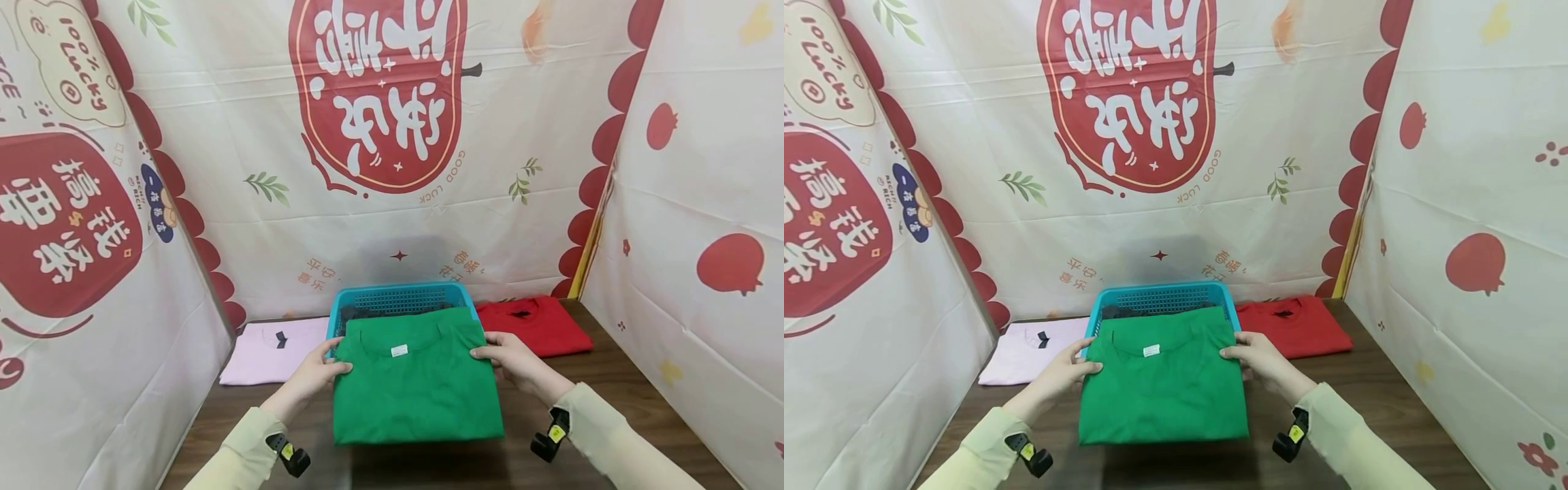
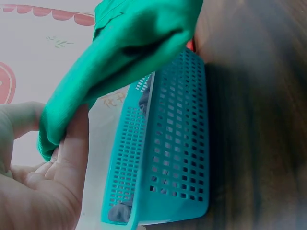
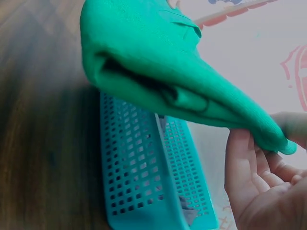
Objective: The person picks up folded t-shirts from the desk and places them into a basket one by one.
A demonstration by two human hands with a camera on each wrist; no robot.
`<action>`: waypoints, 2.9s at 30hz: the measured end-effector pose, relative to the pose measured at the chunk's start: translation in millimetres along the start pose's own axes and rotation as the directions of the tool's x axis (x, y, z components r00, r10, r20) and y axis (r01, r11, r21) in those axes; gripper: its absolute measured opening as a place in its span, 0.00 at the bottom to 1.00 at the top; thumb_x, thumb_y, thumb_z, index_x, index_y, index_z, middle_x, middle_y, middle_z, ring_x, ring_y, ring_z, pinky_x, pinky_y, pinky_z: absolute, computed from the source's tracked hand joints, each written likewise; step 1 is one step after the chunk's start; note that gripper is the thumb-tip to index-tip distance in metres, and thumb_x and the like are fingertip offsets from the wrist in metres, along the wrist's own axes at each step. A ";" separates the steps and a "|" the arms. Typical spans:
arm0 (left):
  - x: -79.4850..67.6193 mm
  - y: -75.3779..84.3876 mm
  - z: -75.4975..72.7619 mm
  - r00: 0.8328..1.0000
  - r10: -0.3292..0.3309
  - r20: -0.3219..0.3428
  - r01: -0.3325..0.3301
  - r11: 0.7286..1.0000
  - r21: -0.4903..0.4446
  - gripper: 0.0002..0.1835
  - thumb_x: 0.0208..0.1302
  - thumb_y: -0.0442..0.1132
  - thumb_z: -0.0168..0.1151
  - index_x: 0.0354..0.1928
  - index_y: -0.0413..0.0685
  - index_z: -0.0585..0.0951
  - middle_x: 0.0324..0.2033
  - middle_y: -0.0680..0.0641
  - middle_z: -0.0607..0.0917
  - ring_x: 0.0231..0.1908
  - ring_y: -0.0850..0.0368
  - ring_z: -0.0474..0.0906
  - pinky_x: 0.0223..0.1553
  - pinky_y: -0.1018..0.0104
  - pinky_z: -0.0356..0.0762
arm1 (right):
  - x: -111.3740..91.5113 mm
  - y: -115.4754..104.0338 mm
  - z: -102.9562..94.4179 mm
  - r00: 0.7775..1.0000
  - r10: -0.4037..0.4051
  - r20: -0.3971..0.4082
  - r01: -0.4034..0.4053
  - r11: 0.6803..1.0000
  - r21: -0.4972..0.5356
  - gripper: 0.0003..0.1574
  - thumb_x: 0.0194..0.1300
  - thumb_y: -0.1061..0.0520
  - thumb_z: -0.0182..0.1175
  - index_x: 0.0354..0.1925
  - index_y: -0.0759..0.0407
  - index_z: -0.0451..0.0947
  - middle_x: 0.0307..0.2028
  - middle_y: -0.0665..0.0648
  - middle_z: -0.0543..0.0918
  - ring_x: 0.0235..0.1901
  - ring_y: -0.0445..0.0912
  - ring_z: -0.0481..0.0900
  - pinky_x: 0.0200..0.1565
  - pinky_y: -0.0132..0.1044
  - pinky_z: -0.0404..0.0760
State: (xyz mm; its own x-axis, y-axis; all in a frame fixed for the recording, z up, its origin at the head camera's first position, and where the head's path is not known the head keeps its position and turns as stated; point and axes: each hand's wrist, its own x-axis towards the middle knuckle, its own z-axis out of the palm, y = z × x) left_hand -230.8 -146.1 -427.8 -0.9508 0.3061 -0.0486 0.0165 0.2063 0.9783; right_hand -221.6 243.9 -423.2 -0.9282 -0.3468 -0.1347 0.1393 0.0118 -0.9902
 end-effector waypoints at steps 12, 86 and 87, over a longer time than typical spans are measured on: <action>24.3 11.1 -1.8 0.999 -0.031 -0.043 0.027 0.997 -0.077 0.37 0.64 0.30 0.59 0.72 0.38 0.57 0.42 0.40 0.83 0.28 0.60 0.79 0.33 0.63 0.81 | 24.0 -17.2 -8.2 0.997 -0.010 -0.081 0.008 1.000 -0.030 0.36 0.69 0.59 0.57 0.68 0.74 0.58 0.47 0.57 0.82 0.41 0.47 0.85 0.45 0.46 0.82; 138.4 3.0 8.1 0.953 0.056 -0.296 0.021 0.968 0.250 0.29 0.66 0.32 0.59 0.68 0.33 0.64 0.61 0.31 0.70 0.58 0.36 0.70 0.56 0.45 0.72 | 138.3 -7.9 -17.0 0.942 -0.038 -0.334 -0.080 0.940 -0.333 0.19 0.70 0.65 0.50 0.55 0.64 0.80 0.65 0.68 0.67 0.28 0.48 0.69 0.37 0.40 0.75; 138.5 1.9 8.6 0.953 0.054 -0.299 0.027 0.965 0.261 0.30 0.66 0.32 0.59 0.68 0.33 0.64 0.61 0.31 0.70 0.59 0.36 0.70 0.56 0.45 0.71 | 138.6 -6.5 -16.9 0.945 -0.030 -0.325 -0.085 0.939 -0.334 0.19 0.70 0.66 0.50 0.55 0.64 0.79 0.66 0.68 0.66 0.35 0.50 0.73 0.41 0.41 0.77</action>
State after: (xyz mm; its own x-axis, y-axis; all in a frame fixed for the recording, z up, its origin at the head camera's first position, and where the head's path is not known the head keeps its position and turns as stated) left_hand -359.8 -95.4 -434.4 -0.9974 0.0251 0.0670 0.0711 0.4496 0.8904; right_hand -357.0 211.6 -436.1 -0.9937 -0.0233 -0.1095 0.0943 0.3534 -0.9307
